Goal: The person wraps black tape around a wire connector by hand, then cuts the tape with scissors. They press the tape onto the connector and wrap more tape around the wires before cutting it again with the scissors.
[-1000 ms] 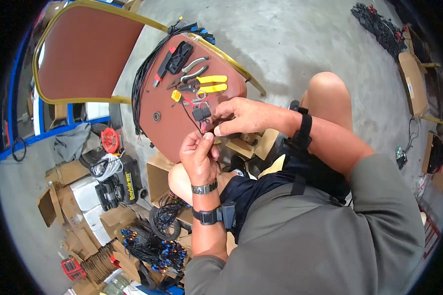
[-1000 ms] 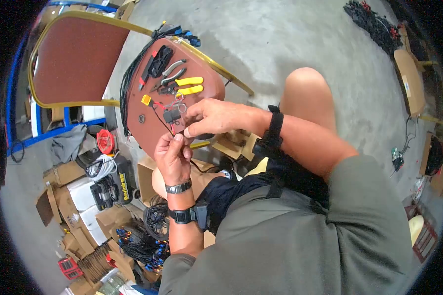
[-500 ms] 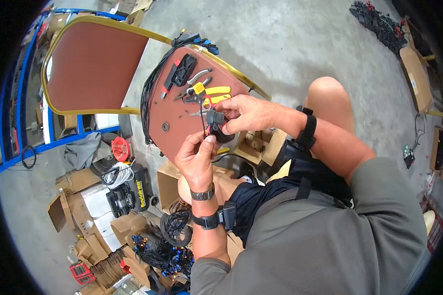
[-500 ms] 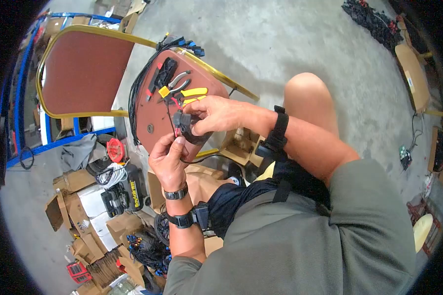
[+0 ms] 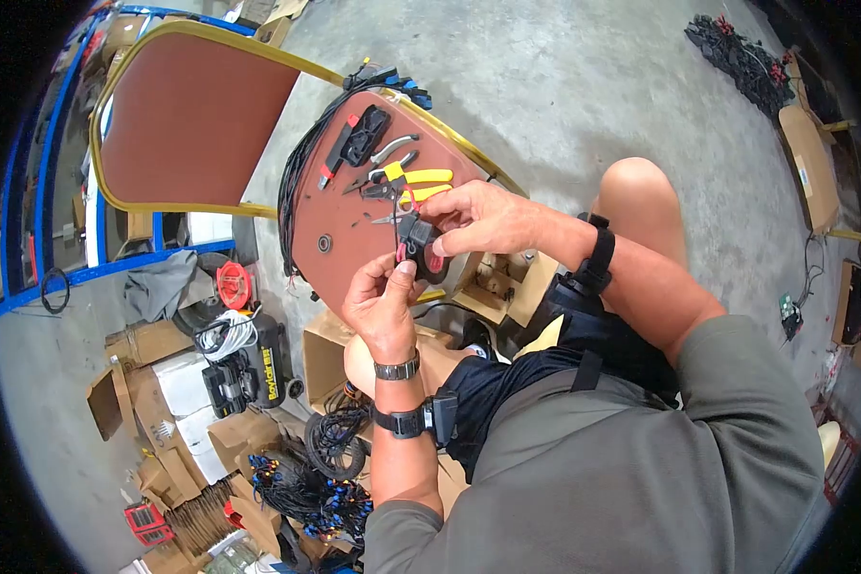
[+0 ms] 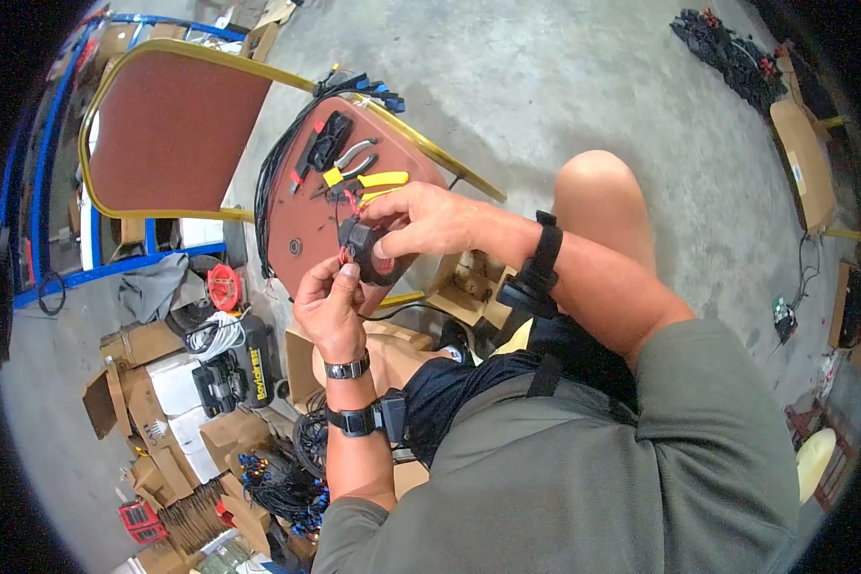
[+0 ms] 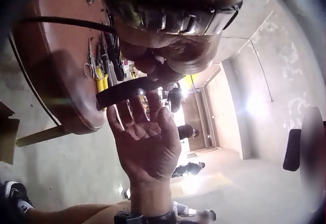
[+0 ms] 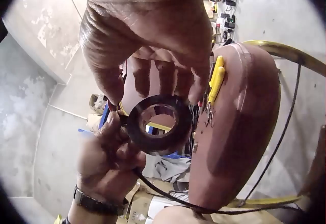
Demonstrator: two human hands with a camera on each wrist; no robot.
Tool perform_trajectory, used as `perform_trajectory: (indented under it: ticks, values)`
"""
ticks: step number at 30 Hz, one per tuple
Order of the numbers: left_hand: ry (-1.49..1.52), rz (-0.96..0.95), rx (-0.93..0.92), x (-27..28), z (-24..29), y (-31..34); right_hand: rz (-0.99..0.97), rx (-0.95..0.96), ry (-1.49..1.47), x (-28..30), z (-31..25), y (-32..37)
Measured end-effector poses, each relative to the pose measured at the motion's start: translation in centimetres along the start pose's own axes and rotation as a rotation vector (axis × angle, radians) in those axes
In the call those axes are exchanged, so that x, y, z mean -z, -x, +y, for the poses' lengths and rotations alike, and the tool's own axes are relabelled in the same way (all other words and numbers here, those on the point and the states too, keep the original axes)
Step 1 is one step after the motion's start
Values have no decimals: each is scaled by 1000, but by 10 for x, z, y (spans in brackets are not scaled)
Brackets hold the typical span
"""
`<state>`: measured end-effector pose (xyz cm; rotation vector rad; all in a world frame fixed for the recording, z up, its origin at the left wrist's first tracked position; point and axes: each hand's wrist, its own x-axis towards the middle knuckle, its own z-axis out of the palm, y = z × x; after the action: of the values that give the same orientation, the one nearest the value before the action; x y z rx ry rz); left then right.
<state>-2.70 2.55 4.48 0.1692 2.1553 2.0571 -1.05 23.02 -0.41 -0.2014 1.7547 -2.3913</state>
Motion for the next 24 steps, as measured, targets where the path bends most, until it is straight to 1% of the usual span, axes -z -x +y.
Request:
perform_trajectory:
  ticks: [2,5,8,9,12,13,16,17,20,21,22,24]
  values:
    - [-1,10,27,3,-2,-1,16,25,-26,2,5,-1]
    - [83,-15,65,9,-3,-2,-25,4,37,2,-15,5]
    - [205,-93,76,13,3,2,-42,28,62,-3,-21,8]
    - [187,-87,107,17,3,3,-67,51,65,-3,-16,7]
    - [249,-126,184,19,6,11,-135,-71,28,-5,-9,3]
    - [260,-165,197,21,7,12,-185,-103,-55,-5,-7,2]
    - [315,-231,174,24,3,16,-275,-154,-105,-3,2,1]
    - [271,-263,202,28,7,19,-226,-166,-104,-3,6,2]
    - [199,-329,146,27,12,30,-278,-129,-109,3,-2,0]
    - [143,-405,166,32,14,33,-231,-85,69,5,-1,-2]
    - [167,-419,170,29,14,38,-240,-26,177,9,-9,2]
    - [217,-448,175,21,12,47,-316,-200,-63,21,-4,-1]
